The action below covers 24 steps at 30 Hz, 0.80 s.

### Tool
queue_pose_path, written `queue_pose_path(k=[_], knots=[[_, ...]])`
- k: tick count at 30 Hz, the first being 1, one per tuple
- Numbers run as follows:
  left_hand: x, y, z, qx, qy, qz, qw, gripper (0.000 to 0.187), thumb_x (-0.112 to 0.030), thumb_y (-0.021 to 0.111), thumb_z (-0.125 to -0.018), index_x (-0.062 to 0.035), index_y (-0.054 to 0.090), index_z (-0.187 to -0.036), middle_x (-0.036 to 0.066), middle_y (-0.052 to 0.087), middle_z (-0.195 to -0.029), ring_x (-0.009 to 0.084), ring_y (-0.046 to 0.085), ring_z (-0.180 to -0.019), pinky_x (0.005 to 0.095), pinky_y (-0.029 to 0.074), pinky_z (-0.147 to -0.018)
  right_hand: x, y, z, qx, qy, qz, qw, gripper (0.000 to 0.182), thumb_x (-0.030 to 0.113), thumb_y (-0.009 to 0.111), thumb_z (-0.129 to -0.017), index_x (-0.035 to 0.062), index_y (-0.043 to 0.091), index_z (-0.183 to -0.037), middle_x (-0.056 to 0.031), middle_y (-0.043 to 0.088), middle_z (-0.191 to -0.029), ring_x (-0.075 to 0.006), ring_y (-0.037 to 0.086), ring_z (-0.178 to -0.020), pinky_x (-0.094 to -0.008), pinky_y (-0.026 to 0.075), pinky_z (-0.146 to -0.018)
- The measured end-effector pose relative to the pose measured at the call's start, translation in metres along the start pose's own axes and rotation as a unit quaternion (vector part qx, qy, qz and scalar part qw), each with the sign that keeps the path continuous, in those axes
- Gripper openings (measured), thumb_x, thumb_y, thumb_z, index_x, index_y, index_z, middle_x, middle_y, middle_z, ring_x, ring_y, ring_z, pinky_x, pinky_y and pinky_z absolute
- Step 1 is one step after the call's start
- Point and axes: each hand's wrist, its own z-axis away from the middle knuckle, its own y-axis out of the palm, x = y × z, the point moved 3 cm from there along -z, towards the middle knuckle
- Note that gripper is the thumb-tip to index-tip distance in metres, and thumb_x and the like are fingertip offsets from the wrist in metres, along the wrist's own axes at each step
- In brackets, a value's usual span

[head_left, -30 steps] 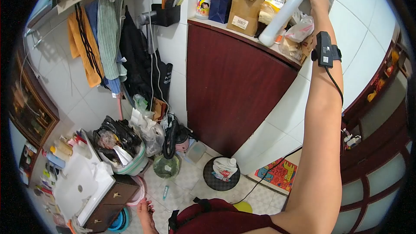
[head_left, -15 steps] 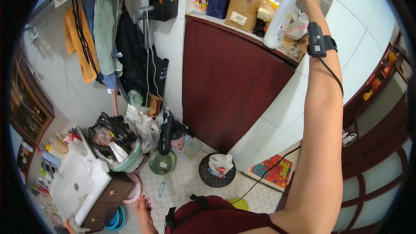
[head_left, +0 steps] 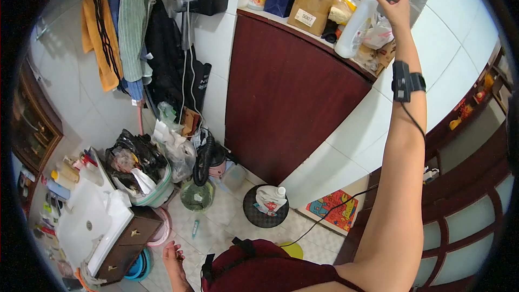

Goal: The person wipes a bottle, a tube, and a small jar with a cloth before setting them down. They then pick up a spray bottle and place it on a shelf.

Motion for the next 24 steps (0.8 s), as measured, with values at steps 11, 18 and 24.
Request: queue_pose_path(k=[11, 18, 24], knots=[[0.0, 0.007, -0.007, 0.01, -0.02, -0.002, 1.0, 0.028, -0.027, 0.057, -0.088, -0.0063, 0.056, -0.106, 0.006, 0.061, -0.085, 0.0106, 0.052, -0.064, 0.0224, 0.042, -0.053, -0.008, -0.011, 0.168, 0.265, -0.03, 0.38, 0.886, 0.021, 0.008, 0.041, -0.084, 0.0055, 0.061, -0.088, -0.0162, 0.063, -0.096, -0.0336, 0.062, -0.088, -0.0437, 0.049, -0.073], [-0.004, 0.016, -0.013, 0.017, -0.004, -0.019, 1.0, 0.027, -0.027, 0.056, -0.09, -0.0076, 0.055, -0.107, 0.004, 0.06, -0.082, 0.0113, 0.053, -0.06, 0.0226, 0.042, -0.048, -0.023, -0.018, 0.157, 0.256, 0.036, 0.371, 0.892, 0.018, 0.009, 0.044, -0.082, 0.0024, 0.06, -0.085, -0.019, 0.064, -0.086, -0.0356, 0.062, -0.083, -0.0447, 0.049, -0.071], [-0.005, 0.016, -0.007, 0.006, -0.015, -0.027, 0.999, 0.027, -0.028, 0.059, -0.087, -0.0076, 0.056, -0.105, 0.004, 0.06, -0.082, 0.0101, 0.052, -0.062, 0.0214, 0.041, -0.051, -0.058, -0.013, 0.133, 0.191, -0.046, 0.304, 0.932, 0.018, 0.01, 0.048, -0.081, 0.0016, 0.062, -0.087, -0.0217, 0.063, -0.075, -0.0318, 0.065, -0.065, -0.0389, 0.051, -0.059]])
